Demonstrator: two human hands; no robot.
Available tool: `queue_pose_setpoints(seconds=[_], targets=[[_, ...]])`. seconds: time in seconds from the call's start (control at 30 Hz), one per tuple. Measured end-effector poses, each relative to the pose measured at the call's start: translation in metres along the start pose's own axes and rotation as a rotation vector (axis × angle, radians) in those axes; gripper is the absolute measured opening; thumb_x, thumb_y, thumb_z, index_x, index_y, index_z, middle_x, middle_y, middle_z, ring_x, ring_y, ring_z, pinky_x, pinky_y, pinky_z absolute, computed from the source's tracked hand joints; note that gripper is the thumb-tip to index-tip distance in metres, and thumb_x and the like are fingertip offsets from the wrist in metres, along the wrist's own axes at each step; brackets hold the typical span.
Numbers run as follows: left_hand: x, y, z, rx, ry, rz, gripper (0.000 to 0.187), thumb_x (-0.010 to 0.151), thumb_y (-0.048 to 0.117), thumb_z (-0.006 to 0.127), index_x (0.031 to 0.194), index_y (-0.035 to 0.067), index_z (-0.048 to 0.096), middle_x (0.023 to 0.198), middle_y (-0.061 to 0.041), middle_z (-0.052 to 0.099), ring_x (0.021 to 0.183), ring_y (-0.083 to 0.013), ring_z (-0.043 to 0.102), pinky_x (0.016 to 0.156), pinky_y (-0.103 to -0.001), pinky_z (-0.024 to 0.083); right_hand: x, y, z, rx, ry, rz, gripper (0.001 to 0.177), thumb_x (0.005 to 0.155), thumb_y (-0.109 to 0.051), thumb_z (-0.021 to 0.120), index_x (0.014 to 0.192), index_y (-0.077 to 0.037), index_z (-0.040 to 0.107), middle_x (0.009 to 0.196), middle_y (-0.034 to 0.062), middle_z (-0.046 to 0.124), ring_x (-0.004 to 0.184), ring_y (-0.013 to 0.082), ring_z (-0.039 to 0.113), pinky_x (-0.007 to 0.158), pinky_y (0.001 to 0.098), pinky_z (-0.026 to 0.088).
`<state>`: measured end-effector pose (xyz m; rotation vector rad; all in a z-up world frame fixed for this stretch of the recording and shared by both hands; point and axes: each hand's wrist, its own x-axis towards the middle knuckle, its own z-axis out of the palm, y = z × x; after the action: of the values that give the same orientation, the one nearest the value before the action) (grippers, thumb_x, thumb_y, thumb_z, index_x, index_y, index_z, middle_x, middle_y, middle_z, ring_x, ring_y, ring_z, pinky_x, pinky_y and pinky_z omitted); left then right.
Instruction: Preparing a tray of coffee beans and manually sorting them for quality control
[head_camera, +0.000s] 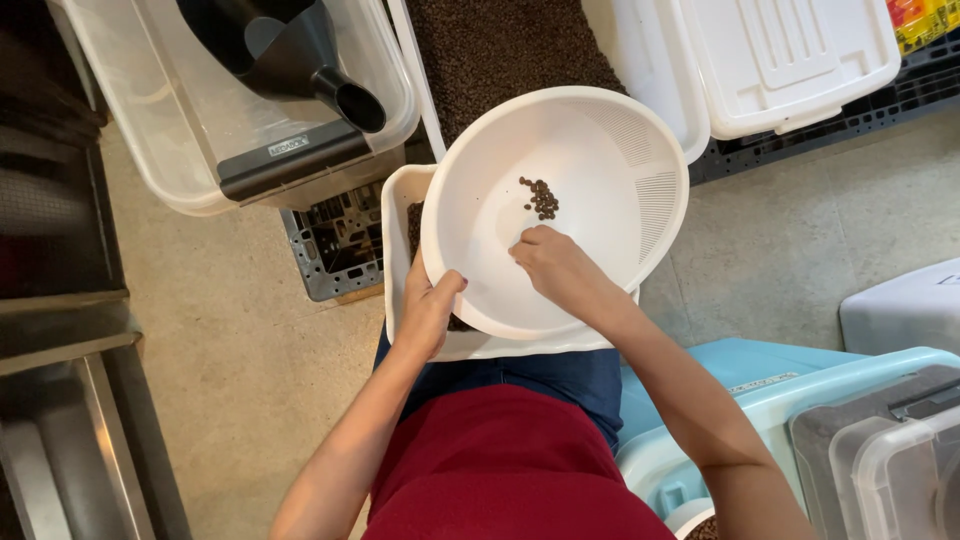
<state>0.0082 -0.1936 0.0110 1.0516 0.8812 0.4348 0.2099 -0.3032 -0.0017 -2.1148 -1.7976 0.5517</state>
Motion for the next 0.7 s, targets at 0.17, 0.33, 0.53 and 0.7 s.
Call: queue_pose_setpoints(seconds=[0.17, 0.33, 0.53, 0.7], targets=[[-0.013, 0.040, 0.007, 0.041, -0.037, 0.089, 0.075, 0.077, 0.003, 0.052, 0.152, -0.003, 0.040, 0.140, -0.023, 0.054, 0.125, -0.0299, 0.047, 0.108, -0.051, 0.042, 0.004, -0.004, 0.008, -0.181, -0.033, -0.100, 0.018, 0.100, -0.005, 0.056, 0.086, -0.009, 0.067, 0.083, 0.0064, 0.063, 0.080, 0.0190, 0.066, 0.073, 0.0250, 0.056], [-0.005, 0.025, -0.003, 0.056, -0.053, 0.109, 0.081, 0.075, 0.003, 0.052, 0.155, 0.001, 0.037, 0.143, -0.022, 0.054, 0.126, -0.0285, 0.049, 0.108, -0.050, 0.043, 0.008, 0.011, 0.028, -0.341, 0.025, -0.170, 0.015, 0.098, -0.006, 0.059, 0.084, -0.011, 0.062, 0.082, 0.0043, 0.058, 0.080, 0.0169, 0.062, 0.071, 0.0227, 0.055], [-0.003, 0.026, -0.005, 0.088, -0.066, 0.121, 0.085, 0.074, 0.004, 0.053, 0.157, 0.003, 0.035, 0.143, -0.021, 0.055, 0.126, -0.0289, 0.051, 0.108, -0.050, 0.043, 0.019, 0.013, 0.021, -0.158, 0.023, -0.105, 0.013, 0.088, 0.000, 0.060, 0.080, -0.011, 0.058, 0.076, 0.0068, 0.056, 0.072, 0.0222, 0.063, 0.068, 0.0285, 0.056], [0.005, 0.017, -0.004, 0.085, -0.053, 0.121, 0.085, 0.073, 0.003, 0.054, 0.157, 0.005, 0.036, 0.144, -0.020, 0.055, 0.125, -0.0280, 0.053, 0.107, -0.049, 0.044, 0.018, 0.008, -0.004, 0.014, 0.049, -0.022, 0.012, 0.080, -0.003, 0.061, 0.076, -0.011, 0.053, 0.069, 0.0045, 0.050, 0.063, 0.0245, 0.060, 0.063, 0.0319, 0.055]])
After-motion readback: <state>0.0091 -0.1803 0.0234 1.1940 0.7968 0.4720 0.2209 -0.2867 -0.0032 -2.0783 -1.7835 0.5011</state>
